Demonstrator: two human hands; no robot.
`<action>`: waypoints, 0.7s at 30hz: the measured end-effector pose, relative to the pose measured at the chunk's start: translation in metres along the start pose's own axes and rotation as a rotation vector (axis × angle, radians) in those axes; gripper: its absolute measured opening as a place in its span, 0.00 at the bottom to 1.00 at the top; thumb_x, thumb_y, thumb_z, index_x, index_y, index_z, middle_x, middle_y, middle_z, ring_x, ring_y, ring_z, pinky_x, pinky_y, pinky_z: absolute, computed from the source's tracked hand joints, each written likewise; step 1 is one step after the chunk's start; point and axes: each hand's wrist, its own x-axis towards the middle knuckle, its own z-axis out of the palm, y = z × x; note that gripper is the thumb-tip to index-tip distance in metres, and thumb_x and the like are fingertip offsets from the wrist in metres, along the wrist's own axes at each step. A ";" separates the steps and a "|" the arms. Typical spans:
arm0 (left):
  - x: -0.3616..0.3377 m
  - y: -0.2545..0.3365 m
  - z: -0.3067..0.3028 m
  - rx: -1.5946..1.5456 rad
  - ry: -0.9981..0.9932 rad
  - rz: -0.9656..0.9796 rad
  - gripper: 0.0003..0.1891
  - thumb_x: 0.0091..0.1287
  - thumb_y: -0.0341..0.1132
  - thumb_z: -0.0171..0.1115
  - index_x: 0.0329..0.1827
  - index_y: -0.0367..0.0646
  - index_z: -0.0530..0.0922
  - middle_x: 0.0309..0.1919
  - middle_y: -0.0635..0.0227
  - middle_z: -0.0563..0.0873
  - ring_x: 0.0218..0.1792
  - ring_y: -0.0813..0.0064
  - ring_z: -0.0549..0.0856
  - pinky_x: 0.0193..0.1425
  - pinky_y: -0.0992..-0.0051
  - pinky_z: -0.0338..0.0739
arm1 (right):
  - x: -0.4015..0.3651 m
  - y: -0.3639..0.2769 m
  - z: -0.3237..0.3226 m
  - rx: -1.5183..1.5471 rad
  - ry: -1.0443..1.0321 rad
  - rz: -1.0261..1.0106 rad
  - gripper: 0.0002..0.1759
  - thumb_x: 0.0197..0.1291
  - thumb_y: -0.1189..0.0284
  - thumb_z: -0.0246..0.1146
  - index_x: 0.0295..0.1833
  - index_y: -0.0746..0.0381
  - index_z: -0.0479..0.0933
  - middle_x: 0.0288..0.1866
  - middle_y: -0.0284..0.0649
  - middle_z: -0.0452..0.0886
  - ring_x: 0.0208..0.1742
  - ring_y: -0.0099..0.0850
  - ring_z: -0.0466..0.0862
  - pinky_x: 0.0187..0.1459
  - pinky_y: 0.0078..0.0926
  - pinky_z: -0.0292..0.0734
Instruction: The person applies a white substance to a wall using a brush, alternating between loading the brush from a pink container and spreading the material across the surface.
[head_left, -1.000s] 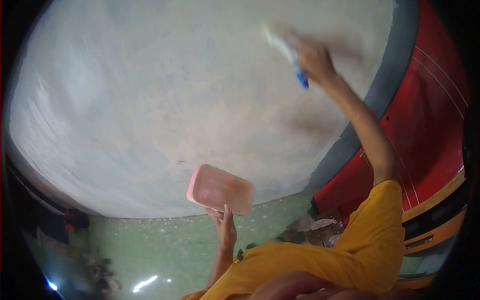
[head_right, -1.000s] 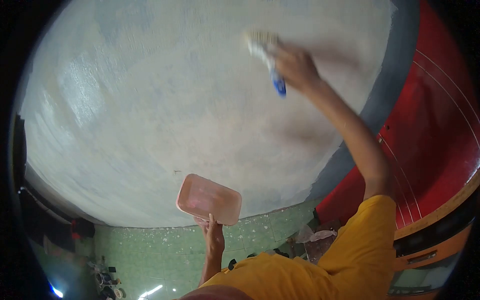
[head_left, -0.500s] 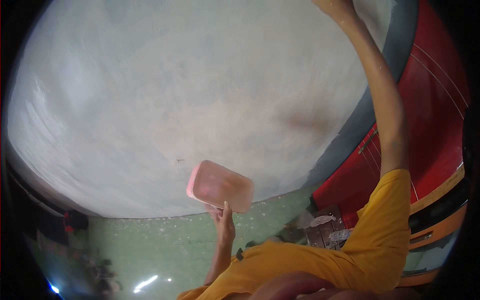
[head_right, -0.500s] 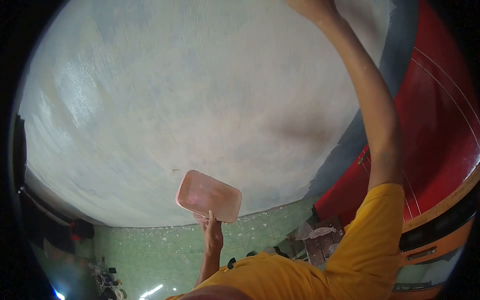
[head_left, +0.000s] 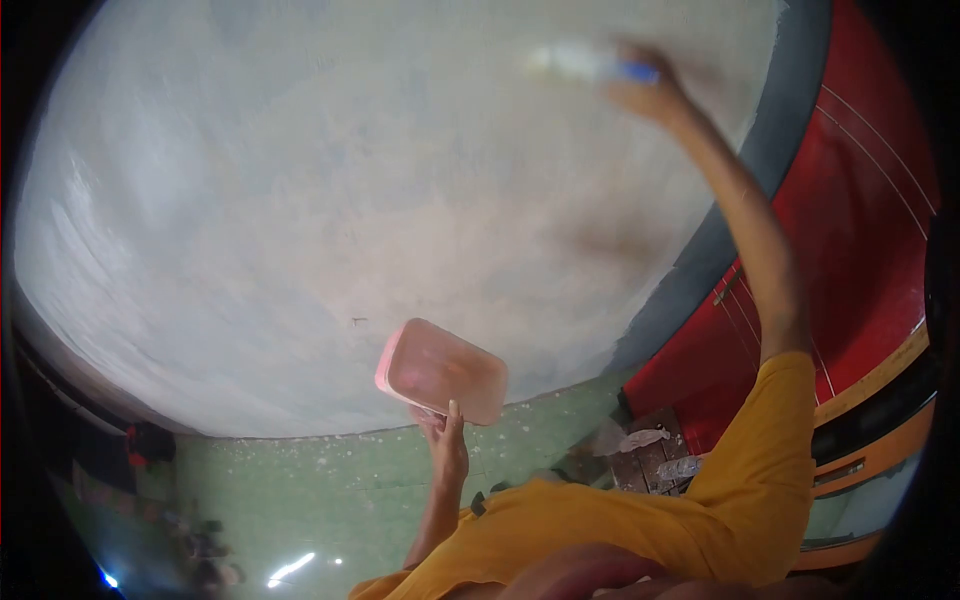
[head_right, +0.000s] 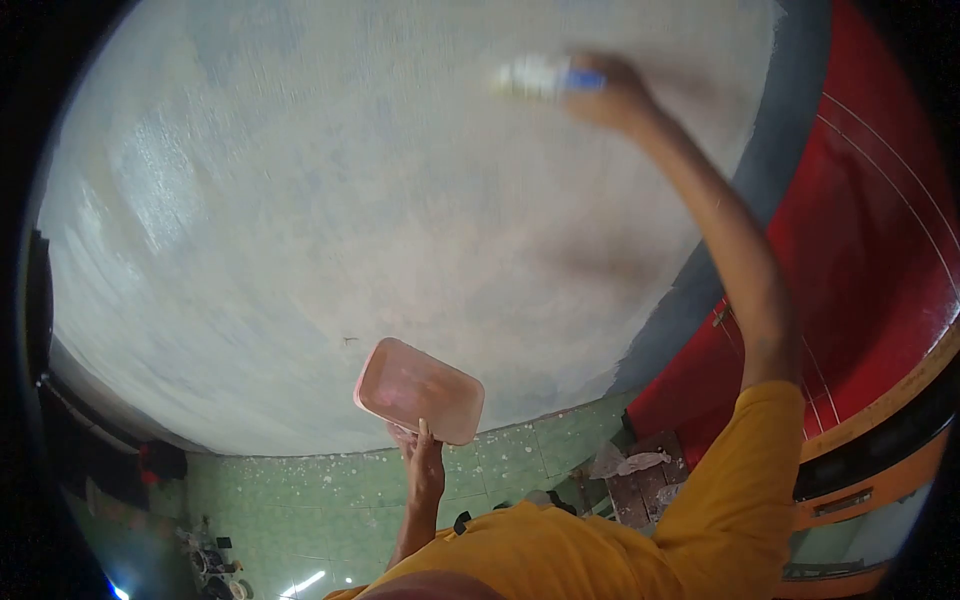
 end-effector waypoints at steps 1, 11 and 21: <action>0.001 0.004 0.004 -0.010 -0.003 0.006 0.39 0.69 0.30 0.55 0.73 0.44 0.36 0.67 0.58 0.58 0.66 0.69 0.62 0.69 0.68 0.55 | 0.025 0.007 -0.024 -0.129 -0.002 0.083 0.10 0.52 0.69 0.65 0.41 0.56 0.82 0.42 0.42 0.84 0.44 0.37 0.83 0.44 0.31 0.78; 0.003 0.006 0.008 -0.024 0.016 0.015 0.39 0.68 0.31 0.56 0.73 0.43 0.37 0.63 0.61 0.62 0.60 0.72 0.67 0.64 0.70 0.61 | -0.074 -0.039 0.072 -0.211 0.189 -0.295 0.23 0.52 0.73 0.64 0.57 0.51 0.78 0.57 0.38 0.77 0.56 0.36 0.79 0.54 0.33 0.78; 0.044 0.014 0.057 -0.044 -0.050 0.057 0.41 0.66 0.32 0.60 0.70 0.49 0.37 0.46 0.69 0.68 0.41 0.81 0.70 0.40 0.78 0.68 | -0.216 -0.112 0.128 0.953 0.208 0.454 0.16 0.60 0.73 0.63 0.52 0.67 0.76 0.41 0.42 0.83 0.43 0.32 0.83 0.44 0.25 0.77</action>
